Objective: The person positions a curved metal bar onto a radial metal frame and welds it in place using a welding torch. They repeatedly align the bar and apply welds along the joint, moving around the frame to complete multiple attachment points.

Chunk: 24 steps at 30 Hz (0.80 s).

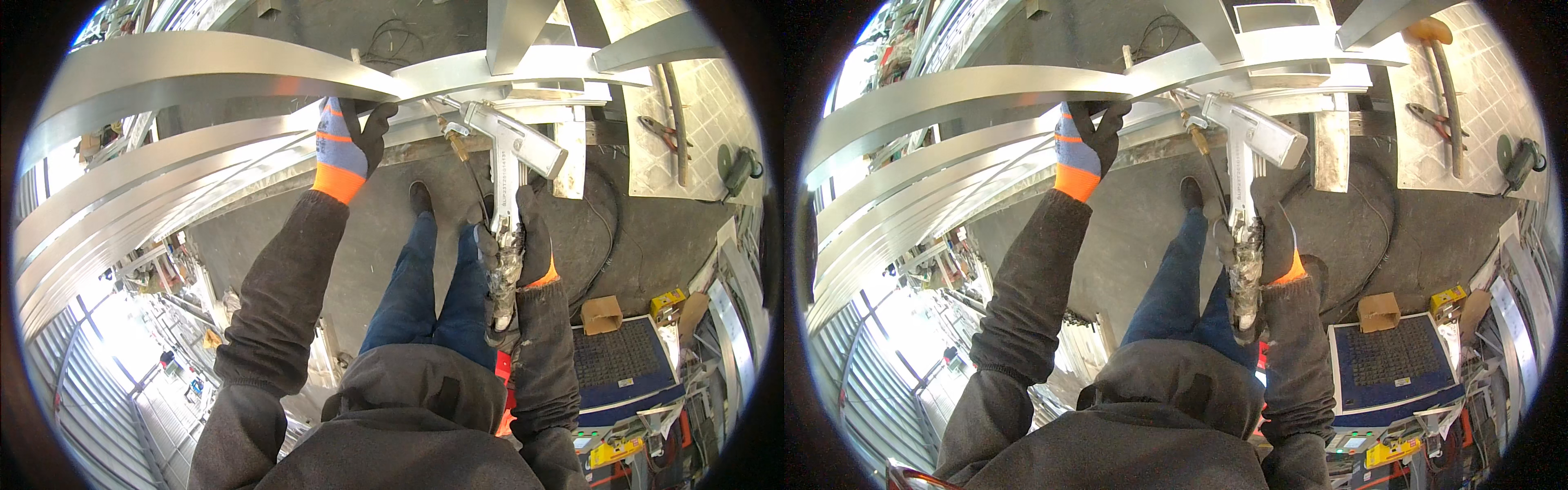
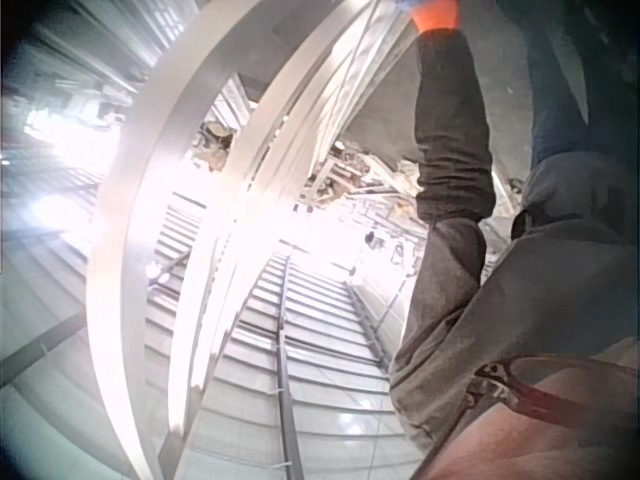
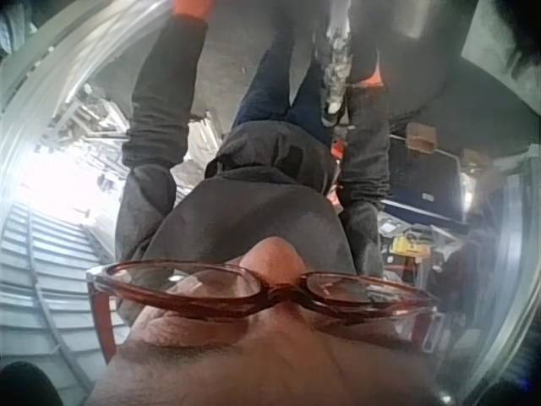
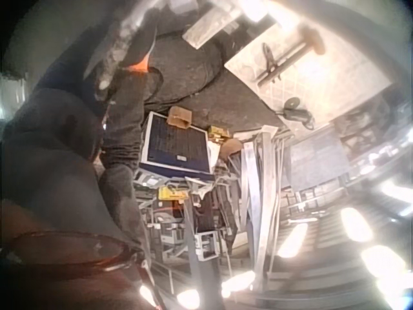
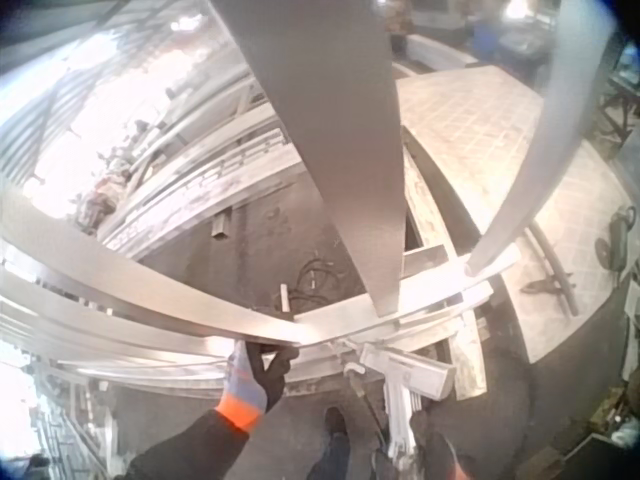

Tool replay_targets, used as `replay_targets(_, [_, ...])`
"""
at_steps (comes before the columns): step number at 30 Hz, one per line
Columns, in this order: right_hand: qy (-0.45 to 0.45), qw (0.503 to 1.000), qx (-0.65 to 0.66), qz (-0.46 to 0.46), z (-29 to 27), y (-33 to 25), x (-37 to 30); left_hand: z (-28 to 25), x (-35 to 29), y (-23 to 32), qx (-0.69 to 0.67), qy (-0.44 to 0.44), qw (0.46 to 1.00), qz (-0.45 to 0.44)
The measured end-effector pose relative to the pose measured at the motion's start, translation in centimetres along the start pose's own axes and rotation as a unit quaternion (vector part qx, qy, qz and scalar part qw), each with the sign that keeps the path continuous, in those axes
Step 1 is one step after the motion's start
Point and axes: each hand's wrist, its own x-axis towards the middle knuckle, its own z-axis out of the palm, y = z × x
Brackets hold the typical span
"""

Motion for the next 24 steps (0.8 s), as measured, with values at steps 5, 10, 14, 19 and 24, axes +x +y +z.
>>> replay_targets(5, [0.036, 0.999, -0.023, -0.004, 0.53, 0.06, 0.00, 0.15, -0.12, -0.26, 0.004, 0.007, 1.000, -0.011])
replay_targets(10, [0.025, 0.999, -0.042, -0.004, 0.64, -0.13, 0.14, 0.14, -0.08, -0.36, -0.007, 0.004, 1.000, -0.016])
replay_targets(14, [0.019, 0.997, -0.078, -0.021, 0.75, -0.40, 0.07, 0.11, -0.08, -0.29, 0.005, 0.009, 1.000, -0.003])
replay_targets(19, [0.046, 0.996, -0.074, -0.023, 0.91, -0.51, 0.03, 0.14, -0.09, -0.33, -0.001, 0.008, 1.000, -0.009])
replay_targets(24, [0.045, 0.996, -0.078, -0.006, 0.50, -0.60, -0.10, 0.28, -0.05, -0.15, -0.022, 0.006, 0.999, -0.027])
